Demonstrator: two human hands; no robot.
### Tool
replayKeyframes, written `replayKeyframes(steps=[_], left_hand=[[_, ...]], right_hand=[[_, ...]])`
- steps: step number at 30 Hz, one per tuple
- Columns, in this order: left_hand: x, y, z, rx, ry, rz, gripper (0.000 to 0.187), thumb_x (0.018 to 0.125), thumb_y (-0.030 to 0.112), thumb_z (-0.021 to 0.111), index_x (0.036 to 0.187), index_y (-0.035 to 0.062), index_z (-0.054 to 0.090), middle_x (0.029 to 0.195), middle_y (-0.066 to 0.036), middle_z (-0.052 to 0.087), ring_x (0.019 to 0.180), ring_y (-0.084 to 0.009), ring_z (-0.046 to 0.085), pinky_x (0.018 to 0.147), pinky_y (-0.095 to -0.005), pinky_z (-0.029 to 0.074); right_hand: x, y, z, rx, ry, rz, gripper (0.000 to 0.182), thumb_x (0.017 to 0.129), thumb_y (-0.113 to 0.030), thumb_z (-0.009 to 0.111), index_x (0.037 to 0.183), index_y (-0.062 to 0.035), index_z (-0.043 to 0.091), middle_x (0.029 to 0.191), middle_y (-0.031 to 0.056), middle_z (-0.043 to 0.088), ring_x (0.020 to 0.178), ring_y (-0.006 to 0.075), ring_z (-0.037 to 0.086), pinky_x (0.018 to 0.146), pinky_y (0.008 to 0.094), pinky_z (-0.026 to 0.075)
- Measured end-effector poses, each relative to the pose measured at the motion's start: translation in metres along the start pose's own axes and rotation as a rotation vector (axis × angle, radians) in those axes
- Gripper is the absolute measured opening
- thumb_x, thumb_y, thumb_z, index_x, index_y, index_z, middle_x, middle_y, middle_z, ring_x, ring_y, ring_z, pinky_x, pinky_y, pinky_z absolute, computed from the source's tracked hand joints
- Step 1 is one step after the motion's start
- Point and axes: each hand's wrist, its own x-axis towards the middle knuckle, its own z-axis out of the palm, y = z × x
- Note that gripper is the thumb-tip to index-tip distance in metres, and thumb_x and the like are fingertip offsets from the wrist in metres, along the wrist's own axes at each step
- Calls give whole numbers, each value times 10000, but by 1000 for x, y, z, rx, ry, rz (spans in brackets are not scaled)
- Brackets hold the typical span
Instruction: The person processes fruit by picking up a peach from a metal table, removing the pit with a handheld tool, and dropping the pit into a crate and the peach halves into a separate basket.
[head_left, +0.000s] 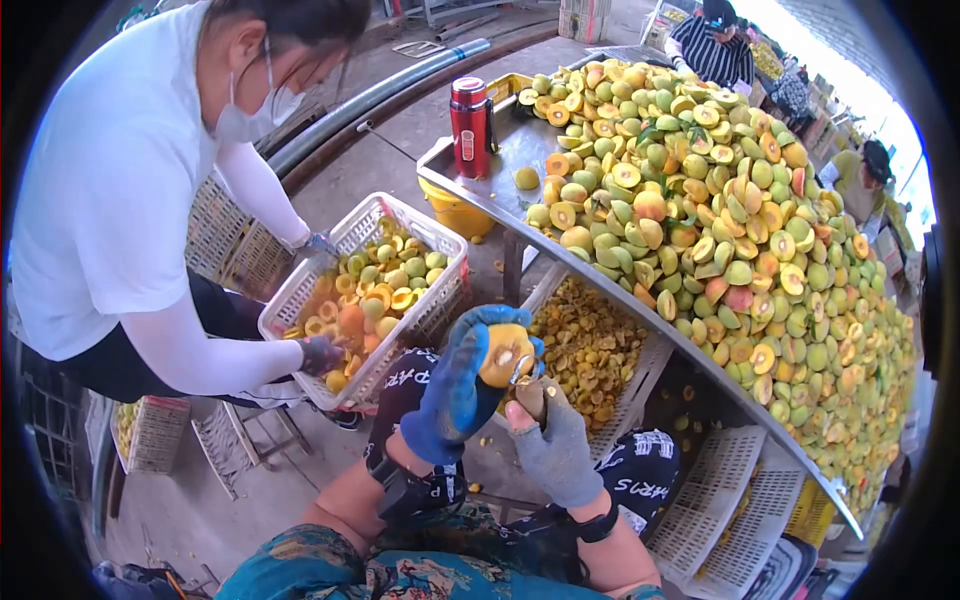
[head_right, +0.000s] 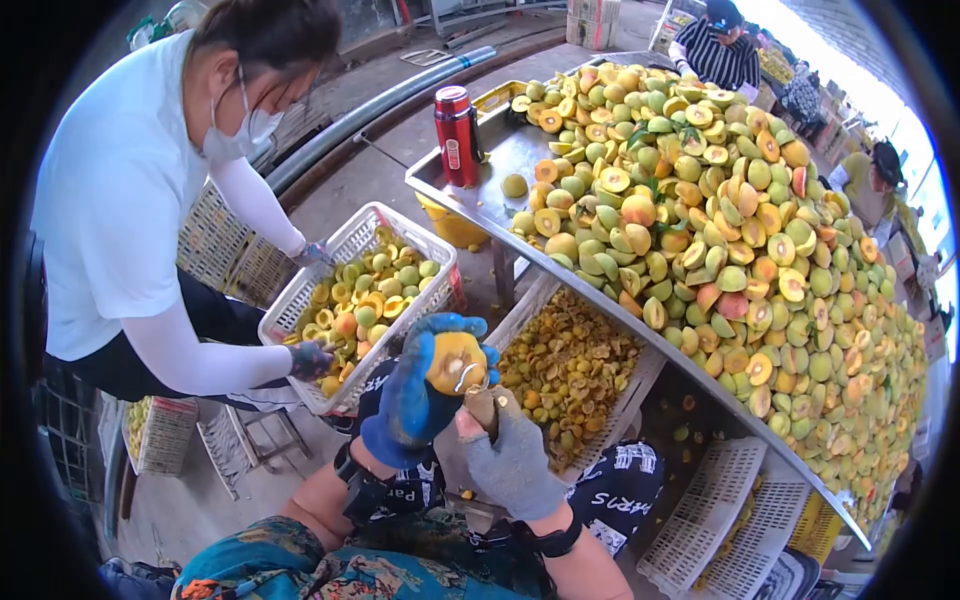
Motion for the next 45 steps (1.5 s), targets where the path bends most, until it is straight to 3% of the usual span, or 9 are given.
replayKeyframes(steps=[6, 9, 11, 22, 30, 37, 39, 42, 45], left_hand=[[-33, 14, 10, 71, -140, 138, 397, 952, 362, 568, 1216, 85, 460, 1281, -138, 489, 1112, -247, 555, 952, -394, 481], [-47, 18, 20, 94, -133, 208, 345, 969, 341, 546, 1201, 99, 465, 1248, -137, 508, 1054, -230, 562, 910, -382, 488], [-51, 21, 22, 107, -112, 209, 344, 978, 349, 533, 1196, 89, 474, 1213, -132, 529, 1017, -219, 570, 881, -371, 496], [-49, 10, 25, 27, 18, 38, 457, 989, 431, 502, 1128, 0, 563, 992, -98, 617, 852, -177, 607, 763, -305, 524], [-47, -19, 22, 205, 53, 61, 356, 1000, 328, 520, 1134, 7, 594, 1029, -75, 623, 906, -149, 604, 809, -293, 520], [-38, -25, 20, 410, 47, -6, 288, 1006, 228, 498, 1140, -8, 597, 1030, -77, 632, 885, -136, 611, 810, -283, 517], [-39, -26, 22, 417, 74, -16, 283, 1005, 212, 496, 1142, -14, 596, 1023, -75, 635, 864, -133, 612, 803, -281, 516], [-38, -39, 18, 410, 97, 22, 264, 1004, 205, 497, 1139, -2, 590, 1022, -70, 631, 876, -124, 603, 796, -282, 513], [-39, -46, 21, 623, 157, 133, 246, 1007, 198, 488, 1140, 11, 577, 1028, -66, 623, 898, -123, 593, 797, -281, 509]], right_hand=[[-16, -8, 25, -10, 34, -91, 282, 917, -251, 627, 997, 8, 552, 705, 196, 614, 639, 356, 647, 558, 390, 477], [-28, -12, 34, -202, 64, -98, 319, 910, -244, 635, 1060, 29, 569, 807, 202, 638, 708, 347, 647, 603, 389, 484], [-34, -17, 40, -263, 118, -157, 337, 900, -240, 646, 1070, 38, 562, 796, 232, 643, 714, 431, 636, 574, 427, 484], [-34, -29, 19, -110, -128, 68, 198, 861, -110, 635, 971, 41, 567, 748, 220, 637, 711, 360, 670, 591, 409, 482], [-36, -10, 7, -140, -86, -30, 194, 803, -77, 657, 926, 36, 559, 757, 248, 627, 679, 395, 647, 584, 410, 481], [-34, 18, -2, -163, -52, 100, 218, 805, -99, 669, 927, 41, 556, 729, 250, 620, 638, 383, 646, 571, 408, 481], [-33, 21, -5, 52, -141, 233, 200, 818, -89, 655, 935, 41, 556, 708, 205, 634, 604, 300, 653, 547, 374, 478], [-34, 34, -1, -156, -64, 61, 175, 835, -67, 632, 953, 35, 552, 704, 131, 631, 584, 196, 634, 525, 325, 473], [-34, 44, 1, -17, -125, 175, 165, 846, -54, 595, 980, 26, 539, 705, 69, 607, 587, 126, 607, 521, 286, 480]])
